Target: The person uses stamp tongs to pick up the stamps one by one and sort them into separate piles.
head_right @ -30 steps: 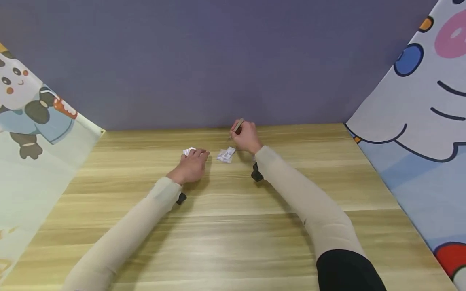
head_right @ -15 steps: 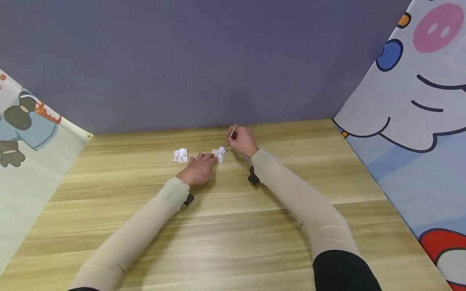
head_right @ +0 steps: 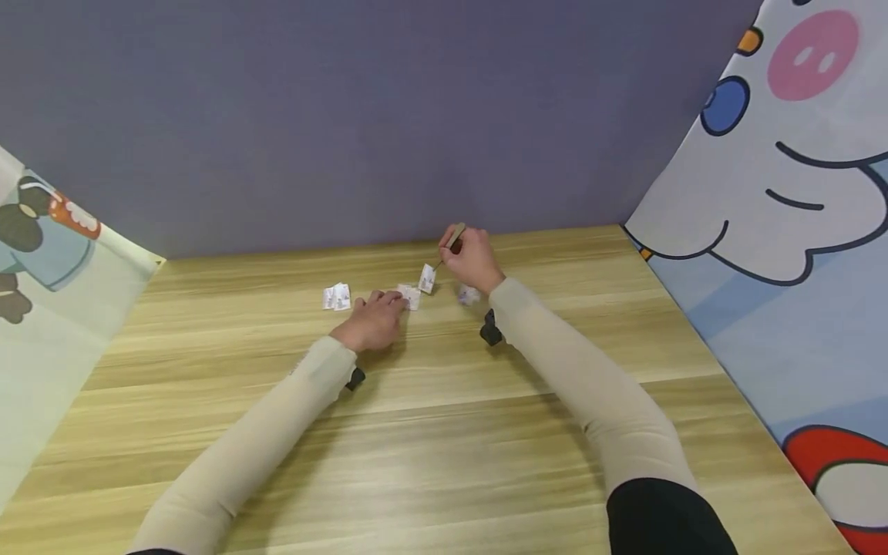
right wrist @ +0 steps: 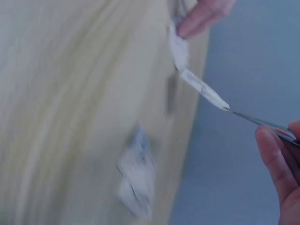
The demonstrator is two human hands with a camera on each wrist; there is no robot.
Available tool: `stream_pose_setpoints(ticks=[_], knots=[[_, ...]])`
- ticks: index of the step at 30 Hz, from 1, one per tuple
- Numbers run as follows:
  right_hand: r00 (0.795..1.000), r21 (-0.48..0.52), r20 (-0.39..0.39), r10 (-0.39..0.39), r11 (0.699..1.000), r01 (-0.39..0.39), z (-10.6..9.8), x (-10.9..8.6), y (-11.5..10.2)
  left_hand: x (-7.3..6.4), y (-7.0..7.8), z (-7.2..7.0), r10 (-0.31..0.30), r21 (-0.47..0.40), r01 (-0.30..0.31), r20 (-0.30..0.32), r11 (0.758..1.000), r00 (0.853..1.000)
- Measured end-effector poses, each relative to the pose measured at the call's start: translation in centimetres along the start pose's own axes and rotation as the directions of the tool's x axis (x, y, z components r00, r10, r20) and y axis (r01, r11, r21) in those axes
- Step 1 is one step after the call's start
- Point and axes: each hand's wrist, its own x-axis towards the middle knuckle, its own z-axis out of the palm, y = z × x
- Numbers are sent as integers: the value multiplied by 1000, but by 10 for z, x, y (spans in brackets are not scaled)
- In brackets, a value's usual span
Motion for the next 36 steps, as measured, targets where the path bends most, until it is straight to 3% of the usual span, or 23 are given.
stream_pose_setpoints(ticks=[6, 11, 20, 29, 36], knots=[[999, -27, -31, -15, 1000, 14, -22, -1, -2, 0, 5, -5, 17, -28, -18, -28, 999, 999], [999, -33, -4, -33, 999, 32, -20, 4, -4, -4, 1, -5, -7, -19, 7, -31, 1000, 999], [996, -46, 14, -92, 995, 93, 7, 16, -13, -18, -19, -9, -97, -57, 96, -21, 994, 995], [991, 58, 56, -125, 991, 121, 43, 27, -25, -35, -46, -12, -182, -104, 174, -78, 979, 980], [990, 120, 91, -111, 988, 100, 63, 31, -36, -43, -61, -12, -218, -127, 206, -90, 970, 972]])
